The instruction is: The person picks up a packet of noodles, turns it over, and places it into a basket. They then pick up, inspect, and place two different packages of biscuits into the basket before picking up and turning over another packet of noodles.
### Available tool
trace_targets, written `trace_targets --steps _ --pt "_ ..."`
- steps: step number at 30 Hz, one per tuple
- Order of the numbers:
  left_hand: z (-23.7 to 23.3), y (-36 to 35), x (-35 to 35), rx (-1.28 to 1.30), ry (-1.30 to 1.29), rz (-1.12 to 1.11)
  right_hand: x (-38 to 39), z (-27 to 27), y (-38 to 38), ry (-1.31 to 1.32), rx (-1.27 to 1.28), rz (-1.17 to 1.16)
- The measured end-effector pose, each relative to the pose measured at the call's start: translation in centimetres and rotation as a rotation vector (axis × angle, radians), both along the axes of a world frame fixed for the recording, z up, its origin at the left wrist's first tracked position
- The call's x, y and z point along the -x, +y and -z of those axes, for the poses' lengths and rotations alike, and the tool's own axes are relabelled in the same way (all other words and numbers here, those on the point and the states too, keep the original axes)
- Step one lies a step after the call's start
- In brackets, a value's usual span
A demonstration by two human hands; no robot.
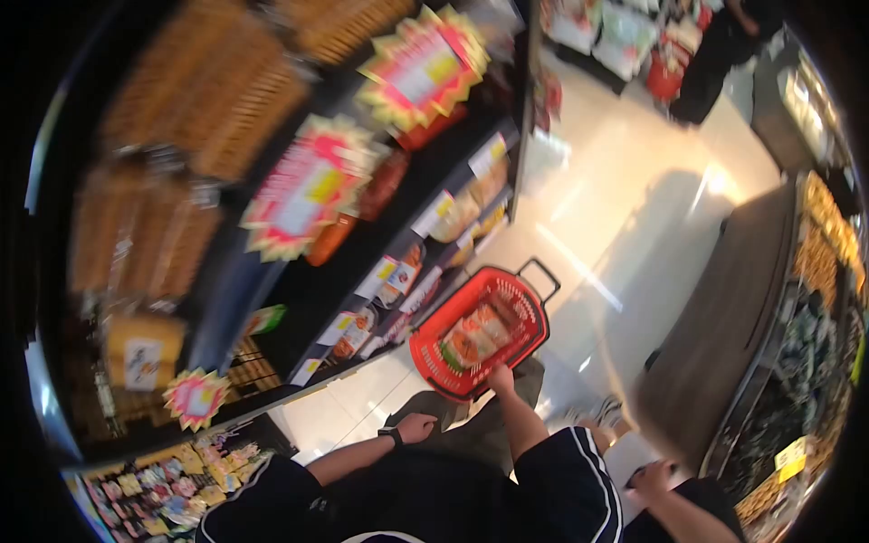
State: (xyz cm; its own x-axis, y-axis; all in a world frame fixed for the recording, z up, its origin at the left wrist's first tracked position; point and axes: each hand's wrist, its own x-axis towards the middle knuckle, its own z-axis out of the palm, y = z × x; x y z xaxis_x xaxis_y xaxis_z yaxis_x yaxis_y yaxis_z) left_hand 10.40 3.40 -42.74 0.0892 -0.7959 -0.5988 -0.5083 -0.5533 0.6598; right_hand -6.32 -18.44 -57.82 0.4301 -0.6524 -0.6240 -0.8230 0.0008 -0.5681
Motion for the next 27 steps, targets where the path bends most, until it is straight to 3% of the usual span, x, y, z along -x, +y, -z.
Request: trace_targets --steps 3,5,7,9,11,13,14,15,17,18,19,20,21,22,24,25,26,27 --pt "-3.8 -1.4 -2.9 0.189 -0.011 -0.069 1.4 -8.7 -0.5 0.054 0.012 0.064" --pt "-5.3 -2.4 -5.3 0.148 0.025 -0.188 2.0 -13.0 -1.7 0.065 0.031 -0.011" --pt "-6.1 -2.5 -7.6 0.212 -0.009 -0.338 2.6 -11.7 -3.5 0.127 0.042 -0.047" --pt "-4.3 -1.3 -9.7 0.234 -0.104 -0.395 3.0 -13.5 -6.1 0.097 0.085 -0.089" --pt "-1.5 0.3 -11.8 0.041 -0.302 -0.308 3.2 -14.6 -9.0 0.122 0.068 -0.180" --pt "1.9 2.7 -12.3 -0.082 -0.340 -0.463 3.4 -14.2 -13.1 0.214 -0.001 -0.335" --pt "-0.2 2.7 -11.3 -0.163 -0.395 -0.582 4.2 -12.5 -15.5 0.220 -0.052 -0.374" --pt "-0.8 2.5 -10.2 -0.249 -0.359 -0.717 4.2 -13.2 -17.7 0.201 0.079 -0.589" --pt "-2.2 1.6 -7.1 -0.284 -0.365 -0.767 4.8 -9.6 -23.1 0.070 0.223 -0.745" --pt "-2.5 0.9 -4.7 -0.285 -0.336 -0.811 3.5 -11.3 -24.9 0.137 0.256 -0.754" --pt "-8.9 -1.5 -2.6 -0.293 -0.255 -0.800 3.9 -5.8 -28.8 0.148 0.332 -0.925" --pt "-12.0 -3.5 -0.8 -0.350 -0.192 -0.693 2.9 -3.8 -31.1 0.177 0.410 -1.014" --pt "-8.7 -3.4 3.9 -0.144 -0.306 -0.794 1.9 -3.3 -33.1 0.134 0.358 -1.057" --pt "-3.7 -3.8 7.2 -0.362 -0.165 -0.710 0.0 -2.4 -34.4 0.193 0.392 -1.160" --pt "-6.7 -7.3 12.6 -0.578 -0.013 -0.856 -3.8 -4.4 -34.1 0.171 0.386 -1.144" --pt "-8.1 -8.9 14.4 -0.588 -0.095 -0.829 -4.2 -2.3 -34.0 0.058 0.282 -1.010" --pt "-7.2 -9.5 16.2 -0.569 -0.103 -0.904 -5.5 -3.0 -32.6 0.099 0.234 -1.063" --pt "-6.3 -9.8 17.6 -0.580 -0.078 -0.954 -4.9 0.5 -32.2 0.065 -0.001 -0.826"
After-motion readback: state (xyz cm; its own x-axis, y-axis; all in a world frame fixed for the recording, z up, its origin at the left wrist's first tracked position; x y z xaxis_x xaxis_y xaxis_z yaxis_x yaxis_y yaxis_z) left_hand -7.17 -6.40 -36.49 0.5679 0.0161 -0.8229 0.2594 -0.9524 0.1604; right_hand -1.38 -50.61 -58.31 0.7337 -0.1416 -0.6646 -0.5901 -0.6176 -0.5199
